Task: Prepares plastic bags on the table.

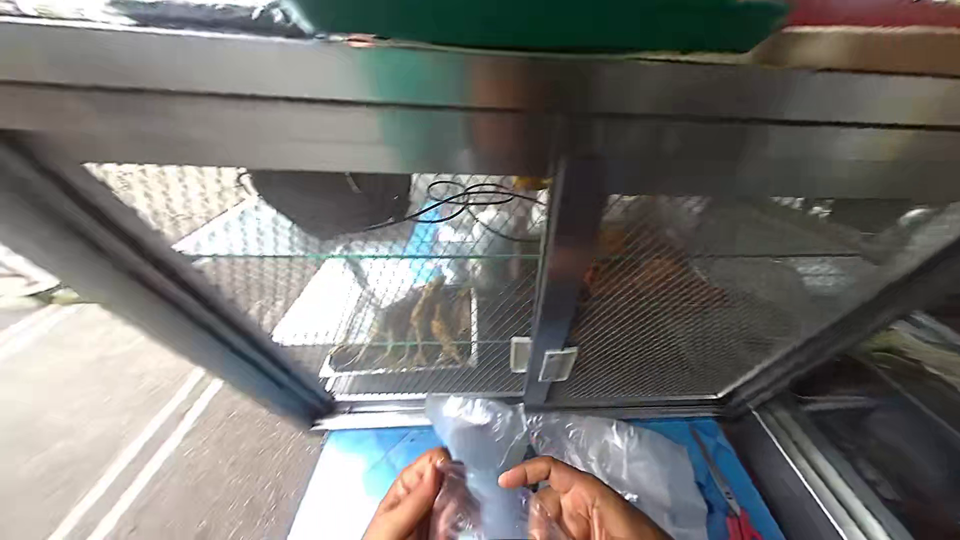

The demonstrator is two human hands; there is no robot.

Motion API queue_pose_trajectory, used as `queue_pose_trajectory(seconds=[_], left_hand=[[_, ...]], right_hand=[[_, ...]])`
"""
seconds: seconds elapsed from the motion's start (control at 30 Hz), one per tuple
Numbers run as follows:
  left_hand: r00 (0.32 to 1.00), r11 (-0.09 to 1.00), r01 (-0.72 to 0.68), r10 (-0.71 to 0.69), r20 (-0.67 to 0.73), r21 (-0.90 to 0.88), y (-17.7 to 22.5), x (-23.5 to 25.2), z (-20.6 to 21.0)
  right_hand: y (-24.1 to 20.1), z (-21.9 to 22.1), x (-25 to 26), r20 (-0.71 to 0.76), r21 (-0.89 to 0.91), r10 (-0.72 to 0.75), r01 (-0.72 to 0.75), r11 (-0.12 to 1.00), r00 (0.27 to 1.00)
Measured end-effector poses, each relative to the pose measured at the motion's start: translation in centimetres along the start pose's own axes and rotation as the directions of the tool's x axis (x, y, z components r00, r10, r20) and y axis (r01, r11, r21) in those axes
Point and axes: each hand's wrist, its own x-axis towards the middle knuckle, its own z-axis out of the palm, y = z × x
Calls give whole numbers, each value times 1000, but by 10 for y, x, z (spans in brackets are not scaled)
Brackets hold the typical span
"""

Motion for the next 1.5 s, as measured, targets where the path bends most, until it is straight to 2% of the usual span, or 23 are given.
queue_pose_trajectory(seconds=[0.03, 0.1, 0.2, 0.33, 0.4, 0.5, 0.57, 0.63, 0.7, 0.73, 0.8, 0.87, 0.97, 1.07, 1.1, 1.17, 1.23, 1.3, 1.37, 1.4, 1.5], left_hand=[[999, 998, -8, 10, -34, 56, -2, 2, -1], [999, 984, -44, 47, -17, 172, -8, 5, -6], [997, 980, -72, 66, 38, 185, -10, 7, -9], [990, 983, -107, 91, 107, 149, -3, 12, -11], [973, 956, -104, 40, 228, 275, 2, 12, -19], [907, 858, -80, -149, 395, 508, 14, 13, -28], [897, 886, -81, -135, 420, 457, 17, 12, -30], [952, 934, -101, -9, 306, 342, 22, 14, -27], [992, 941, -130, 122, 44, 314, 29, 22, -16], [981, 933, -122, 166, -103, 340, 32, 27, -12], [916, 902, -57, 218, -337, 429, 34, 37, -8], [868, 844, 70, 212, -450, 532, 27, 44, -17], [850, 759, 253, 122, -513, 600, 7, 41, -34], [812, 649, 428, 29, -583, 629, -34, 30, -53], [806, 570, 487, -2, -591, 662, -54, 25, -66], [806, 344, 576, -82, -587, 742, -91, 13, -93], [796, 114, 605, -135, -591, 788, -112, 5, -101], [791, -9, 598, -154, -592, 801, -115, 6, -98], [778, -16, 603, -210, -592, 798, -107, 9, -97], [778, 16, 605, -225, -586, 796, -103, 10, -101], [822, 234, 569, -191, -536, 789, -88, 8, -113]], right_hand=[[-4, -2, 0, 39, -56, 38, -35, 998, 999], [-10, -7, 2, 75, -209, 100, -83, 974, 992], [-13, -16, 5, 91, -412, 163, -112, 904, 982], [-22, -16, 9, 160, -442, 173, -87, 893, 972], [-24, -15, 9, 146, -348, 54, 1, 937, 988], [-20, -14, 10, 19, 18, -194, 194, 981, 981], [-14, -17, 16, -53, 256, -282, 286, 923, 958], [-9, -21, 25, -98, 379, -314, 327, 866, 944], [-8, -22, 32, -211, 339, -283, 341, 877, 936], [-8, -19, 37, -319, 250, -237, 322, 913, 918], [-5, -12, 49, -543, 10, -162, 199, 980, 824], [9, -12, 58, -659, -210, -172, 40, 977, 732], [36, -16, 60, -723, -402, -150, -235, 885, 674], [80, -29, 49, -743, -501, -75, -478, 721, 665], [100, -35, 43, -739, -528, -38, -543, 653, 673], [140, -45, 29, -709, -577, 60, -627, 523, 703], [170, -49, 16, -671, -635, 157, -670, 384, 725], [177, -48, 15, -663, -646, 239, -704, 296, 709], [171, -48, 17, -662, -641, 257, -709, 294, 704], [166, -48, 17, -662, -642, 229, -697, 319, 714], [143, -48, 15, -667, -629, 145, -656, 417, 731]])
